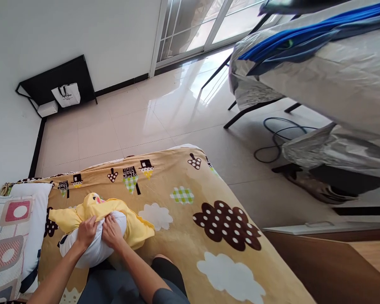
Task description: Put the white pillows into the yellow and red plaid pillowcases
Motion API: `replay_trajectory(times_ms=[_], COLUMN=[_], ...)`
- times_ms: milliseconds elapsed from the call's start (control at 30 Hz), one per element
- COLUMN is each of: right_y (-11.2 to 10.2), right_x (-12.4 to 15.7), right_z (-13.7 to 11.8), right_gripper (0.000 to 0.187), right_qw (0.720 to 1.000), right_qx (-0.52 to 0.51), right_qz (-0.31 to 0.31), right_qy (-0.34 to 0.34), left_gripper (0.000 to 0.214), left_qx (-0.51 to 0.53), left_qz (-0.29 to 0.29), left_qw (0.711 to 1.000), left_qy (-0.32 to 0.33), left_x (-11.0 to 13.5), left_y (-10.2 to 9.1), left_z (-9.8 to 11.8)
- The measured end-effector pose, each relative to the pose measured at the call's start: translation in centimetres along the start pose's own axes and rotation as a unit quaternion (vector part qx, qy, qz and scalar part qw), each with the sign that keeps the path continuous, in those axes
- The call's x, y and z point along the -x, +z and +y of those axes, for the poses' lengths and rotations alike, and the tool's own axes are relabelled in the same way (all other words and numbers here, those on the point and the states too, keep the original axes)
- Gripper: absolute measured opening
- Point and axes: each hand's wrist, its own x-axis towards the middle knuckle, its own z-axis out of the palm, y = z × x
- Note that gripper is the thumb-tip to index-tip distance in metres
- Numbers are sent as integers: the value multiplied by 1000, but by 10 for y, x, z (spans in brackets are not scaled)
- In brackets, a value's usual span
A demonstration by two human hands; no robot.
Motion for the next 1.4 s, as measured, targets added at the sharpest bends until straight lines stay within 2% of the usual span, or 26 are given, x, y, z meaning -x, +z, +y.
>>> replay_trajectory(times_ms=[67,133,233,300,367,433,500,600,800,867,1033,1100,1167,1267,1333,1400], right_y=[-1,-5,-18,-26,-32,-33,-32,-28,-26,-31,-59,-70,-77,-82,-86,-93], right_x=[-12,-12,16,47,73,84,78,52,6,5,29,29,20,-3,-14,-20], right_z=[9,16,19,15,7,-4,-15,-24,-19,-16,-7,-6,-8,-8,-3,5], right_gripper=[38,40,43,48,53,60,65,62,33,31,54,59,61,40,24,19], right_qw=[999,998,998,999,996,992,993,997,994,994,993,994,996,999,1000,1000], right_qx=[8,14,18,14,1,-11,-22,-58,-106,-106,-105,-75,-31,4,4,0], right_qz=[12,23,32,43,42,20,-8,-22,5,14,54,82,78,35,25,17], right_qy=[30,51,49,3,-75,-126,-112,-56,-25,-22,-23,3,15,9,7,6], left_gripper=[26,25,25,27,27,25,24,24,24,24,21,21,27,46,48,40], left_qx=[3,7,12,17,25,35,45,53,56,62,104,130,156,188,217,250], left_qz=[1,5,17,26,31,31,28,21,1,0,10,10,6,0,45,134], left_qw=[1000,1000,1000,999,999,999,998,998,998,998,994,991,987,977,968,957], left_qy=[13,17,1,-16,-26,-28,-29,-38,-21,-21,-31,-11,27,99,115,64], left_x=[-2,-7,-15,-20,-24,-26,-27,-22,-14,-17,-26,-24,-16,6,25,42], left_y=[-1,-4,-12,-19,-24,-26,-26,-23,-21,-26,-41,-45,-48,-52,-51,-46], left_z=[4,4,-2,-5,-4,2,9,19,28,24,7,10,16,14,-4,-32])
